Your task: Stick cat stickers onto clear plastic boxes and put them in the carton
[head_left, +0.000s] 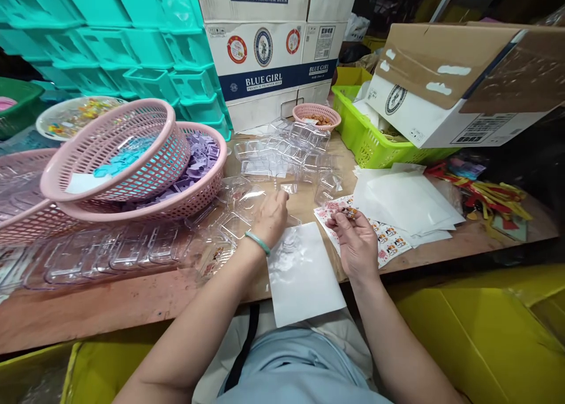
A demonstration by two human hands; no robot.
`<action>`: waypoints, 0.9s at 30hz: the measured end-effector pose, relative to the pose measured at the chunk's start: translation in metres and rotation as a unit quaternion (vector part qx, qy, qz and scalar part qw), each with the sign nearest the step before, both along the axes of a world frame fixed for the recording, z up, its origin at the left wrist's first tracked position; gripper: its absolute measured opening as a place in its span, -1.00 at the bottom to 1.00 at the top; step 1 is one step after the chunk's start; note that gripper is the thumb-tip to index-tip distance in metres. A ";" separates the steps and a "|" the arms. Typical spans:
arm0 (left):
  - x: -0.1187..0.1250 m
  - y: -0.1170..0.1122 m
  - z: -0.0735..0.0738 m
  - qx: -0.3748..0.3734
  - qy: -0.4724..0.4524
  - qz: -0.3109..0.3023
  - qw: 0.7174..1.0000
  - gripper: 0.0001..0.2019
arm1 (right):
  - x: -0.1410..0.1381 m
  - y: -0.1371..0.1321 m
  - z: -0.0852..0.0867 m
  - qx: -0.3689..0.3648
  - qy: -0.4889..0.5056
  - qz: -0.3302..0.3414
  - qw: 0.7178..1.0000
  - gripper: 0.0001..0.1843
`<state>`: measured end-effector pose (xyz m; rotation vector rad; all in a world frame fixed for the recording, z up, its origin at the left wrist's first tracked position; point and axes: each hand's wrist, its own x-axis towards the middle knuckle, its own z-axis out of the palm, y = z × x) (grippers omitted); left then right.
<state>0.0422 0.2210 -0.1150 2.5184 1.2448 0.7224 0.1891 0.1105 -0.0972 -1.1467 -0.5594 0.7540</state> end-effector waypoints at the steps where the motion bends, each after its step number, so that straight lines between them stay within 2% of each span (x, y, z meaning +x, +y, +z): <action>1: -0.001 -0.002 -0.003 -0.001 0.000 -0.006 1.000 -0.61 | -0.002 -0.001 0.001 -0.002 -0.014 0.005 1.000 -0.67; 4: -0.006 0.000 -0.010 -0.029 0.016 -0.019 0.999 -0.51 | -0.008 -0.001 -0.002 -0.010 -0.052 0.016 0.998 -0.65; 9: -0.013 0.006 -0.006 -0.074 0.031 -0.001 0.997 -0.76 | -0.006 -0.005 -0.008 -0.024 -0.036 0.017 0.999 -0.70; 12: -0.015 -0.015 0.000 -0.067 -0.016 0.029 0.997 -0.78 | -0.005 -0.010 -0.010 0.000 -0.095 0.016 0.995 -0.63; 15: -0.016 -0.048 -0.007 -0.102 -0.152 0.029 0.983 -0.82 | -0.011 -0.013 -0.021 -0.009 -0.210 0.041 0.977 -0.34; 18: -0.021 -0.073 -0.022 -0.208 -0.290 0.016 0.934 -0.83 | -0.018 -0.011 -0.038 -0.030 -0.254 0.092 0.962 -0.08; 19: -0.024 -0.077 -0.027 -0.261 -0.330 0.011 0.907 -0.77 | -0.020 -0.010 -0.043 -0.024 -0.253 0.100 0.962 -0.06; 21: -0.032 -0.080 -0.032 -0.381 -0.395 -0.010 0.836 -0.59 | -0.021 -0.007 -0.049 0.008 -0.250 0.104 0.963 -0.05; 23: -0.040 -0.077 -0.032 -0.480 -0.430 -0.046 0.763 -0.50 | -0.021 -0.004 -0.049 0.051 -0.258 0.109 0.959 -0.04; 24: -0.044 -0.076 -0.031 -0.512 -0.440 -0.062 0.735 -0.52 | -0.021 -0.003 -0.048 0.070 -0.264 0.113 0.955 -0.03; 27: -0.053 -0.073 -0.025 -0.562 -0.456 -0.100 0.683 -0.58 | -0.020 -0.002 -0.042 0.103 -0.262 0.123 0.952 -0.04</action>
